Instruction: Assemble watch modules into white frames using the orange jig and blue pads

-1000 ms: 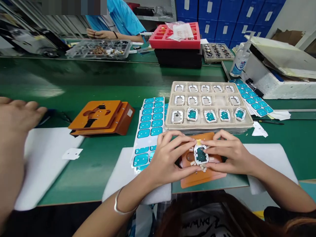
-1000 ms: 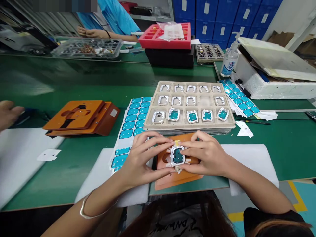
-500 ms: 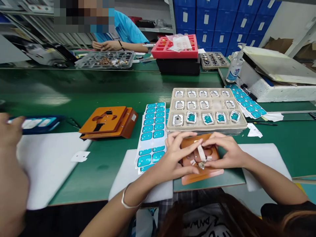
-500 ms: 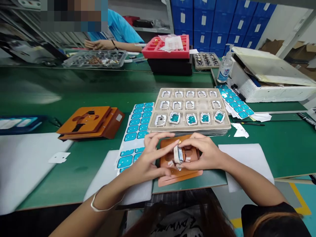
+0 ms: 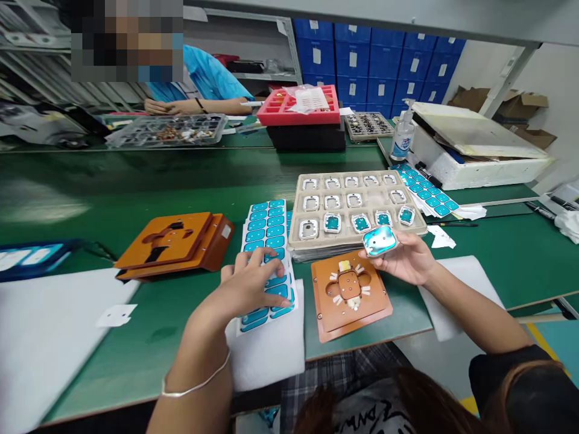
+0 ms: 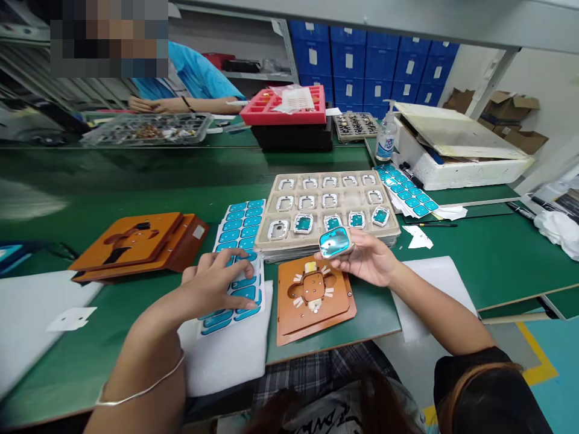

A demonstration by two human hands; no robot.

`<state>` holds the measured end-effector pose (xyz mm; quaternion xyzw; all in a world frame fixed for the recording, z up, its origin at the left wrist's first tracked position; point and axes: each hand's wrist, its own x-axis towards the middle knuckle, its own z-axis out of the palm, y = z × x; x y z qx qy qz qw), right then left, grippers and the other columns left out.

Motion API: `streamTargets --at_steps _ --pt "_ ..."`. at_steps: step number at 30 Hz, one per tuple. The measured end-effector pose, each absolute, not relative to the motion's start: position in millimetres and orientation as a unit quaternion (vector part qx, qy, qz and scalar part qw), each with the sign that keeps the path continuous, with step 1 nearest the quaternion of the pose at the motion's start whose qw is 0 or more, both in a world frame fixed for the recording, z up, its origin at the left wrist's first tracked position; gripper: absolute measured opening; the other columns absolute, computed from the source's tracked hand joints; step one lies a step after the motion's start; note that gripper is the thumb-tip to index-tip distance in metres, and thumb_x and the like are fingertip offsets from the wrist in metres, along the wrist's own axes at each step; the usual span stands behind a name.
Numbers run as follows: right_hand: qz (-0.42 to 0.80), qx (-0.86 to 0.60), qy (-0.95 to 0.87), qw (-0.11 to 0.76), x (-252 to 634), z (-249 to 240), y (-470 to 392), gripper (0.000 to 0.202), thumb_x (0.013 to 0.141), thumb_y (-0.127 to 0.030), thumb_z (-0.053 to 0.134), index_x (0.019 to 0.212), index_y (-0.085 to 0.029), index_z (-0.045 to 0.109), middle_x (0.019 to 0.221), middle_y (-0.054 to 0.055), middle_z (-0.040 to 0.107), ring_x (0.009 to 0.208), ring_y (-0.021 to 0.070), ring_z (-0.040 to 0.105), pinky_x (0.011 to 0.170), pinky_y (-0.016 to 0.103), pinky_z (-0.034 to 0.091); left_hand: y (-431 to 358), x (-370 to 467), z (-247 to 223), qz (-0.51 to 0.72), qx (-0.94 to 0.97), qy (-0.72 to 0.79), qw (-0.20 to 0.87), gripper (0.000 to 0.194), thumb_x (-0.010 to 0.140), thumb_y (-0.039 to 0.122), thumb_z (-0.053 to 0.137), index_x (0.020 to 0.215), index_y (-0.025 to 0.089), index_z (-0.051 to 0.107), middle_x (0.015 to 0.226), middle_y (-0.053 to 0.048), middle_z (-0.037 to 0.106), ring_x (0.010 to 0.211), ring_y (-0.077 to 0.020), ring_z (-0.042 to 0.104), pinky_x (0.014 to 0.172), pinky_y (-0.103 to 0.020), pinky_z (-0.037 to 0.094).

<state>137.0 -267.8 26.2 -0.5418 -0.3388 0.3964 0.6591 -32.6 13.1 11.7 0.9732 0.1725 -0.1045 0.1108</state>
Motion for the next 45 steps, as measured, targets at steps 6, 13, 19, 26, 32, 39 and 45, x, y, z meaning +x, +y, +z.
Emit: streamTargets --at_steps 6,13,19,26,32,39,45 --pt "-0.103 -0.776 -0.497 0.374 194.8 44.0 -266.3 0.026 0.084 -0.041 0.063 0.102 -0.024 0.071 0.11 0.009 0.073 0.093 0.0235 0.069 0.087 0.044 0.054 17.2 -27.4 9.3 -0.108 0.968 0.189 0.123 0.037 0.055 0.057 0.074 0.076 0.026 0.067 0.131 -0.01 0.05 0.12 -0.0427 0.039 0.089 -0.055 0.04" --pt "-0.161 -0.826 -0.488 0.232 235.7 39.4 -255.5 0.025 0.092 -0.029 0.056 0.107 -0.021 0.073 0.121 0.009 0.07 0.112 0.0304 0.06 0.098 0.052 0.046 18.1 -27.3 1.8 -0.093 0.967 0.199 0.132 0.038 0.052 0.056 0.076 0.072 0.024 0.067 0.126 -0.011 0.052 0.118 -0.0411 0.04 0.089 -0.052 0.041" --pt "-0.171 -0.887 -0.387 0.186 235.6 33.0 -275.5 0.033 0.093 -0.034 0.053 0.116 -0.018 0.07 0.109 0.014 0.073 0.112 0.0398 0.053 0.089 0.06 0.043 14.1 -25.8 10.3 -0.116 0.964 0.2 0.133 0.036 0.059 0.056 0.071 0.076 0.025 0.066 0.12 -0.01 0.054 0.115 -0.0376 0.044 0.088 -0.049 0.042" --pt "-0.103 -0.868 -0.386 0.295 253.9 28.6 -273.7 0.024 0.083 -0.032 0.069 0.105 -0.021 0.074 0.09 0.009 0.075 0.092 0.0308 0.064 0.087 0.05 0.048 4.1 -25.7 18.6 -0.117 0.957 0.228 0.136 0.039 0.058 0.053 0.077 0.081 0.023 0.065 0.12 -0.01 0.052 0.121 -0.04 0.04 0.092 -0.052 0.039" --pt "-0.089 -0.792 -0.346 0.495 235.5 41.8 -278.9 0.031 0.078 -0.034 0.073 0.107 -0.023 0.073 0.087 0.006 0.072 0.084 0.0238 0.067 0.074 0.04 0.052 0.0 -26.3 19.9 -0.119 0.955 0.214 0.165 0.03 0.062 0.041 0.078 0.072 0.02 0.059 0.119 -0.009 0.054 0.119 -0.0369 0.043 0.093 -0.051 0.039" --pt "0.155 -0.71 -0.431 0.534 140.1 56.3 -279.4 0.021 0.084 -0.038 0.067 0.098 -0.025 0.076 0.09 0.003 0.073 0.063 0.0133 0.067 0.061 0.029 0.058 2.2 -45.5 35.9 -0.045 0.947 0.094 0.304 0.022 0.078 0.032 0.066 0.094 0.021 0.055 0.084 -0.001 0.065 0.078 -0.0162 0.062 0.07 -0.029 0.051" --pt "0.222 -0.747 -0.492 0.389 127.0 49.3 -275.3 0.022 0.087 -0.034 0.06 0.093 -0.02 0.074 0.077 0.002 0.073 0.06 0.0129 0.065 0.053 0.024 0.051 -34.6 -33.9 31.7 0.324 0.864 -0.174 0.344 0.012 0.09 0.015 0.059 0.086 0.024 0.066 0.081 0.0 0.069 0.085 -0.0156 0.061 0.079 -0.033 0.051"
